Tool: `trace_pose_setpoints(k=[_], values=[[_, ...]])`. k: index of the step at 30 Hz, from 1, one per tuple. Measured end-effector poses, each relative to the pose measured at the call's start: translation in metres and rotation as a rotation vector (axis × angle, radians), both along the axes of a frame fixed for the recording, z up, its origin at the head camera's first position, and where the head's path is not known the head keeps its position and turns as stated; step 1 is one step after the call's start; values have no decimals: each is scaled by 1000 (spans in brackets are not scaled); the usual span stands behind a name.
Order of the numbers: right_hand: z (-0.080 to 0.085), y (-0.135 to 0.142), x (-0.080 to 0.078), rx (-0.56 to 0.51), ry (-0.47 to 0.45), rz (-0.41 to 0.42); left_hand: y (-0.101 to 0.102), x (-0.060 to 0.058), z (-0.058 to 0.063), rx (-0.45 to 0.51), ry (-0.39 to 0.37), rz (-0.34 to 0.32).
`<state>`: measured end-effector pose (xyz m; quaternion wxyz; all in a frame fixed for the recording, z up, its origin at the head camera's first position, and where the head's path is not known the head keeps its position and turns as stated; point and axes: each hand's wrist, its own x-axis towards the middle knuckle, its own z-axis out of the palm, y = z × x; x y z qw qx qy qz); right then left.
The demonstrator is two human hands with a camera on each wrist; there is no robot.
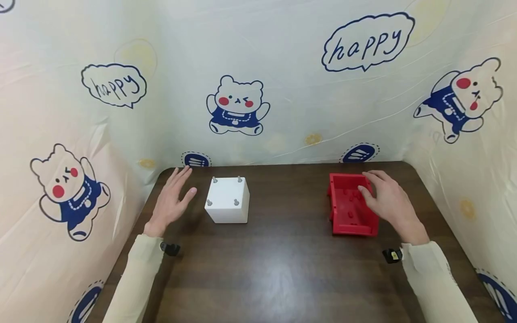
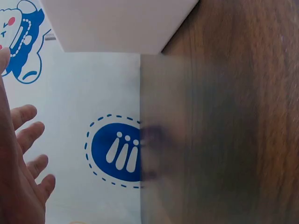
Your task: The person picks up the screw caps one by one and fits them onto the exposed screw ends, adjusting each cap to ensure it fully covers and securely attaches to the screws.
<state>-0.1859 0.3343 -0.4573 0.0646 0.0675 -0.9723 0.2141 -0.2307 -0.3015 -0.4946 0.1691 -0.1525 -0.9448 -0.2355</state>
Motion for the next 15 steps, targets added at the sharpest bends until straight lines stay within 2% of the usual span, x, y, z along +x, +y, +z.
trace_pose_setpoints(k=[5, 10, 15], values=[[-2, -3, 3, -11, 24, 28, 5, 3, -3, 73, -20, -33], [-5, -7, 4, 6, 62, 75, 10, 5, -7, 121, 12, -82], [-6, -10, 5, 11, 35, 95, 13, 8, -10, 160, 25, -112]])
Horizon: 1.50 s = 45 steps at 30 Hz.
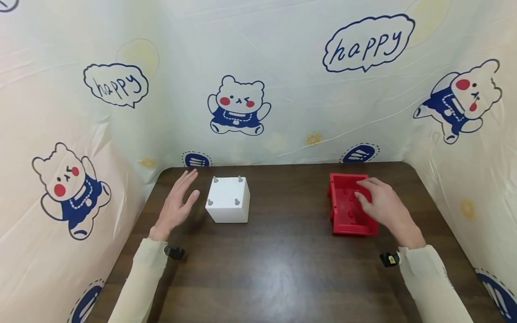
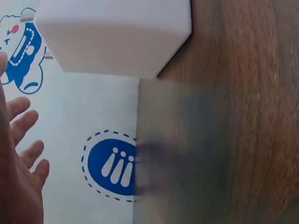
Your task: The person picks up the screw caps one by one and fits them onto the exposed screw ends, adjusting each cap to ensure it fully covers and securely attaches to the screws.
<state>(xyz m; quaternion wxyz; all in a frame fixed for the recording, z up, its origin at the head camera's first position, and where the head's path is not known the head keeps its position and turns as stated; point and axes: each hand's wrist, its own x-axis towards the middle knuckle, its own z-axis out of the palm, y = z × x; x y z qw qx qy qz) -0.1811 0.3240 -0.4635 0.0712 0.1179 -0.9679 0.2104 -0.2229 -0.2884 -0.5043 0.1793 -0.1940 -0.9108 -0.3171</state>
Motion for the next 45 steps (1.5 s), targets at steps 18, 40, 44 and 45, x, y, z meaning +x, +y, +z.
trace_pose_setpoints(k=[18, 40, 44, 45], values=[[-9, -4, 2, -38, -37, 53, 14, 15, -7, 96, -11, -96], [-22, -11, 4, -56, -92, 96, 23, 21, -18, 133, -28, -180], [-25, -13, 6, -58, -85, 112, 24, 22, -19, 148, -31, -194], [-26, -14, 6, -56, -82, 116, 24, 22, -20, 152, -29, -199]])
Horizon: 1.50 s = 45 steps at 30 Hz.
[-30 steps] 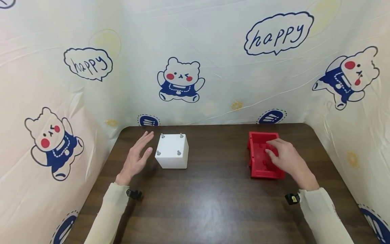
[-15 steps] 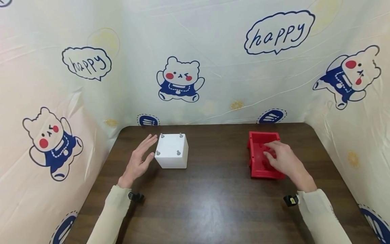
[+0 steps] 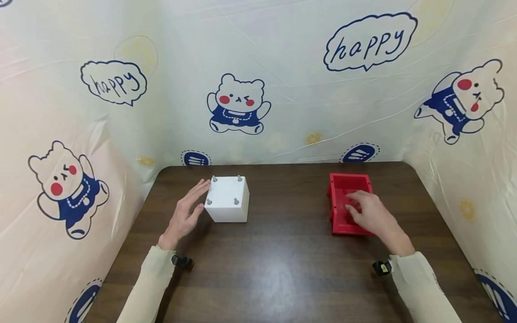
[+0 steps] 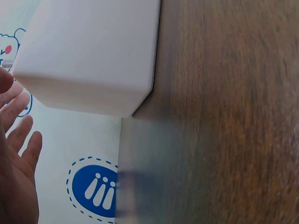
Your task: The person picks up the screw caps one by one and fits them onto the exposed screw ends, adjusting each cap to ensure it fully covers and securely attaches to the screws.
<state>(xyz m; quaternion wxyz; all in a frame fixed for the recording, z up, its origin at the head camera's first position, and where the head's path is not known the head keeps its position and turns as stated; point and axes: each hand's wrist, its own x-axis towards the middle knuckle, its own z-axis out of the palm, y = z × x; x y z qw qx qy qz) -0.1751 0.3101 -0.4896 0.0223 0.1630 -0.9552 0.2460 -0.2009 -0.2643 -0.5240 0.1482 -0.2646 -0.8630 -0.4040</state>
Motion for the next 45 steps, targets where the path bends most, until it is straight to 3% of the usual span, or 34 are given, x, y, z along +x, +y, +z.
trace_pose_setpoints(k=[12, 19, 29, 36, 45], values=[[-5, -6, -3, 14, -46, -18, 6, 1, -4, 32, 31, -48], [-7, -9, -6, 75, -61, -21, 11, 0, -7, 60, 76, -67], [-7, -13, -11, 153, -130, -49, 25, 10, 12, 107, 85, -76], [-9, -18, -16, 231, -119, -45, 19, 0, -1, 87, 79, -49], [-10, -23, -16, 300, -222, -66, 15, -3, -11, 79, 61, -60]])
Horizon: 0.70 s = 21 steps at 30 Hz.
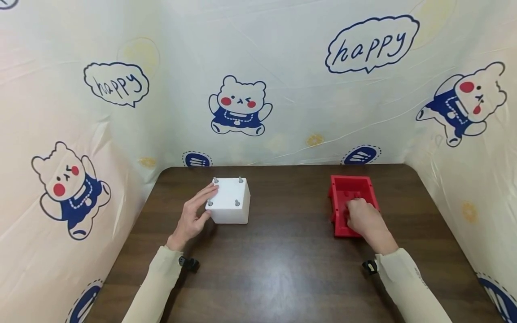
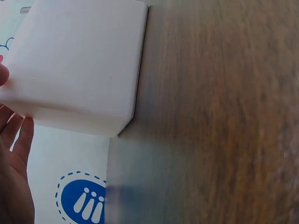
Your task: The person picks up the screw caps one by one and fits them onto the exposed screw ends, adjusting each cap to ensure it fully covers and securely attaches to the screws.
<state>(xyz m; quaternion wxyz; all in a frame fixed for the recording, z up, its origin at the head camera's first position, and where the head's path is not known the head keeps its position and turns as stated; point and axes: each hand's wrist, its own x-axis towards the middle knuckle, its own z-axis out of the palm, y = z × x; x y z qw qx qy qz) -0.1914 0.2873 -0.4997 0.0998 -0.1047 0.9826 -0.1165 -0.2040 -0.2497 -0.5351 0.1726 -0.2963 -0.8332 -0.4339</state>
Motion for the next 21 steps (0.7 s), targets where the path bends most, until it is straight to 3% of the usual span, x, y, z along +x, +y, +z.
trace_pose_setpoints(k=[21], values=[[3, -2, -3, -16, -131, -63, 4, -1, -1, -7, 12, 1]])
